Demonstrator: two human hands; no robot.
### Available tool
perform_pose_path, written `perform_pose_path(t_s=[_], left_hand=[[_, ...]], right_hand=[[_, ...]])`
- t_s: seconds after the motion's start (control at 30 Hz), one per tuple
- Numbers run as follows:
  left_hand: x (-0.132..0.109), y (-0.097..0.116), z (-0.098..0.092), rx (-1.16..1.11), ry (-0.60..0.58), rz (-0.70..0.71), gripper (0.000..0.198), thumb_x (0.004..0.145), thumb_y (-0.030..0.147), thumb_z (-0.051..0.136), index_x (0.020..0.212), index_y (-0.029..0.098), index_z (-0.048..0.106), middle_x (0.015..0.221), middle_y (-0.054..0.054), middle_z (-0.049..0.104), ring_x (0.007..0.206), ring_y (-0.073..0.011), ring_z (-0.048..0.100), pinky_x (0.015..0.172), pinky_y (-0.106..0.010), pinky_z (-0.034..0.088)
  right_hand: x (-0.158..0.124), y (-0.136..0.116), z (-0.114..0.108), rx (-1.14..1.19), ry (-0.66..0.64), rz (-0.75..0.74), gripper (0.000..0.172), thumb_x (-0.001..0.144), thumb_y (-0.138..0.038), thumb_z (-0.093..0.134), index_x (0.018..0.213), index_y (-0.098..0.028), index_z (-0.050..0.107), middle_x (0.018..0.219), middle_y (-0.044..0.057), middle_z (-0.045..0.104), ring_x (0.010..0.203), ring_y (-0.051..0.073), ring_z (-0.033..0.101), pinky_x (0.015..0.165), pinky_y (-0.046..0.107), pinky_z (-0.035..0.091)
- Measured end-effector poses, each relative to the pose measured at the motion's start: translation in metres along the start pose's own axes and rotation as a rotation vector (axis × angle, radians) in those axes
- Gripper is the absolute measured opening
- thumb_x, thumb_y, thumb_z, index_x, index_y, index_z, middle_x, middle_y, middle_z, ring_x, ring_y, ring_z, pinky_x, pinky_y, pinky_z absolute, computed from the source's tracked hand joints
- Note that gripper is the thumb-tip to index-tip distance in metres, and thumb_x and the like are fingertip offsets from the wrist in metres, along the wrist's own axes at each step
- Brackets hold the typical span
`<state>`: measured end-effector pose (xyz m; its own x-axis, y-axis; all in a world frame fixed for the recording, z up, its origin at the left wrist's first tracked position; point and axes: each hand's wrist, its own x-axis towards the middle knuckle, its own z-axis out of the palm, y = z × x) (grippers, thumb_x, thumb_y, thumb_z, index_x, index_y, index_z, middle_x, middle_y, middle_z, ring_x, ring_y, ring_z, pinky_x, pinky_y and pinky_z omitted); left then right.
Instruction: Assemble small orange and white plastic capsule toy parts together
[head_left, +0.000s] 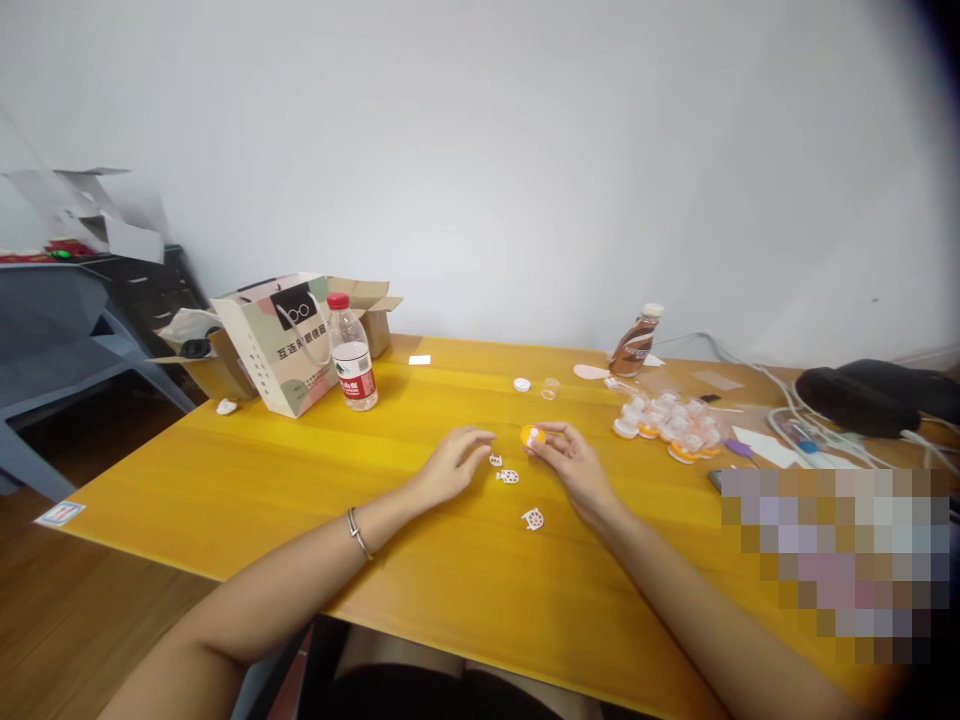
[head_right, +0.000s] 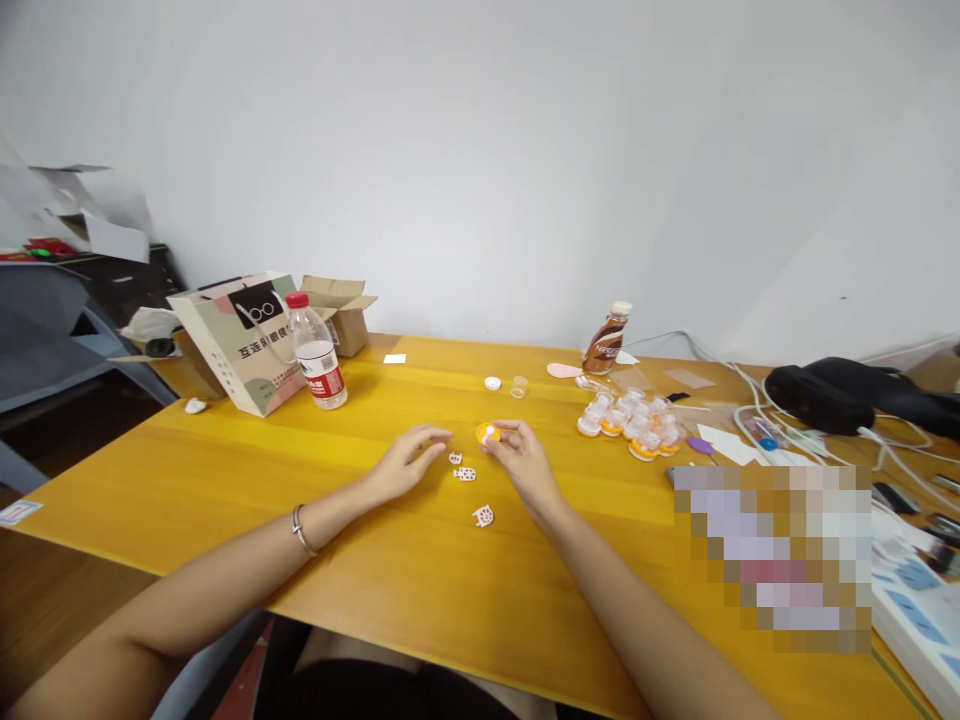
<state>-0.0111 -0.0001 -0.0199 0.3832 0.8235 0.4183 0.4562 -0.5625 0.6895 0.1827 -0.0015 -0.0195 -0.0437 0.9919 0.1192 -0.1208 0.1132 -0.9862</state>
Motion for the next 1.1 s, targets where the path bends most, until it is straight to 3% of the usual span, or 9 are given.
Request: perform_pose_path(t_s=[0.1,0.27,0.37,0.47,0.57,0.67,0.8,0.93,1.1], left_hand=[[-0.003,-0.002,0.0,0.17,-0.105,0.056,0.028,0.085,0.021,0.041,0.109,0.022,0.054,0.108,-0.005,0.056,0.101,-0.018,0.047,0.092,-0.034,0.033],[0.004,-0.01,0.001,0.298,-0.112,0.062,0.031,0.084,0.025,0.042,0.114,0.024,0.049,0.115,-0.005,0.052,0.107,-0.0197,0.044,0.094,-0.037,0.031],[0.034,-0.021,0.002,0.397,-0.153,0.06,0.036,0.08,0.026,0.047,0.116,0.02,0.047,0.118,-0.008,0.05,0.11,-0.0231,0.042,0.094,-0.039,0.03],[0.082,-0.03,0.01,0.444,-0.184,0.028,0.041,0.078,0.02,0.048,0.118,0.012,0.045,0.122,-0.015,0.047,0.113,-0.0269,0.04,0.095,-0.04,0.029],[0.125,-0.036,0.025,0.425,-0.192,0.046,0.038,0.078,0.01,0.043,0.116,0.011,0.046,0.12,-0.015,0.048,0.112,-0.0245,0.041,0.096,-0.036,0.029],[0.147,-0.039,0.038,0.39,-0.208,0.048,0.036,0.073,0.002,0.042,0.106,0.013,0.053,0.114,-0.014,0.053,0.109,-0.0235,0.044,0.094,-0.034,0.03],[0.147,-0.043,0.043,0.331,-0.165,-0.004,0.019,0.074,0.004,0.043,0.086,0.01,0.058,0.102,-0.017,0.057,0.103,-0.0265,0.048,0.092,-0.039,0.031],[0.129,-0.042,0.031,0.222,-0.101,-0.055,0.008,0.077,0.015,0.048,0.076,0.012,0.055,0.097,-0.013,0.057,0.099,-0.0227,0.05,0.09,-0.036,0.034],[0.086,-0.033,0.005,-0.007,-0.112,-0.117,0.019,0.083,0.031,0.044,0.082,0.013,0.05,0.086,-0.007,0.061,0.079,-0.0137,0.058,0.072,-0.026,0.045]], right_hand=[[0.005,0.005,-0.005,0.001,0.044,0.011,0.041,0.058,-0.035,0.07,0.092,-0.023,0.049,0.085,0.001,0.064,0.08,0.016,0.059,0.079,0.034,0.043],[0.009,0.008,-0.008,-0.004,0.116,-0.003,0.046,0.055,-0.035,0.072,0.092,-0.024,0.048,0.089,0.001,0.063,0.082,0.015,0.059,0.08,0.033,0.042],[0.01,0.01,-0.009,0.024,0.154,-0.023,0.047,0.054,-0.034,0.072,0.093,-0.024,0.047,0.09,0.001,0.062,0.082,0.015,0.059,0.08,0.033,0.043],[0.01,0.012,-0.008,0.027,0.148,-0.026,0.05,0.053,-0.036,0.073,0.093,-0.024,0.046,0.09,0.002,0.061,0.082,0.016,0.059,0.081,0.034,0.044],[0.008,0.014,-0.005,0.026,0.107,-0.017,0.052,0.052,-0.038,0.073,0.094,-0.024,0.045,0.089,0.002,0.061,0.083,0.017,0.059,0.082,0.036,0.044],[0.006,0.015,-0.003,0.03,0.074,-0.01,0.052,0.052,-0.038,0.073,0.094,-0.024,0.045,0.088,0.002,0.061,0.081,0.017,0.059,0.083,0.037,0.043],[0.005,0.015,-0.001,0.033,0.05,-0.015,0.051,0.052,-0.036,0.073,0.094,-0.024,0.045,0.089,0.002,0.061,0.079,0.015,0.059,0.084,0.036,0.043],[0.004,0.016,0.002,0.046,0.02,-0.011,0.049,0.055,-0.034,0.072,0.095,-0.024,0.045,0.088,0.001,0.061,0.08,0.015,0.06,0.084,0.035,0.042],[0.003,0.013,0.005,0.02,0.021,-0.029,0.044,0.058,-0.032,0.07,0.093,-0.023,0.045,0.085,0.0,0.061,0.075,0.012,0.059,0.081,0.032,0.043]])
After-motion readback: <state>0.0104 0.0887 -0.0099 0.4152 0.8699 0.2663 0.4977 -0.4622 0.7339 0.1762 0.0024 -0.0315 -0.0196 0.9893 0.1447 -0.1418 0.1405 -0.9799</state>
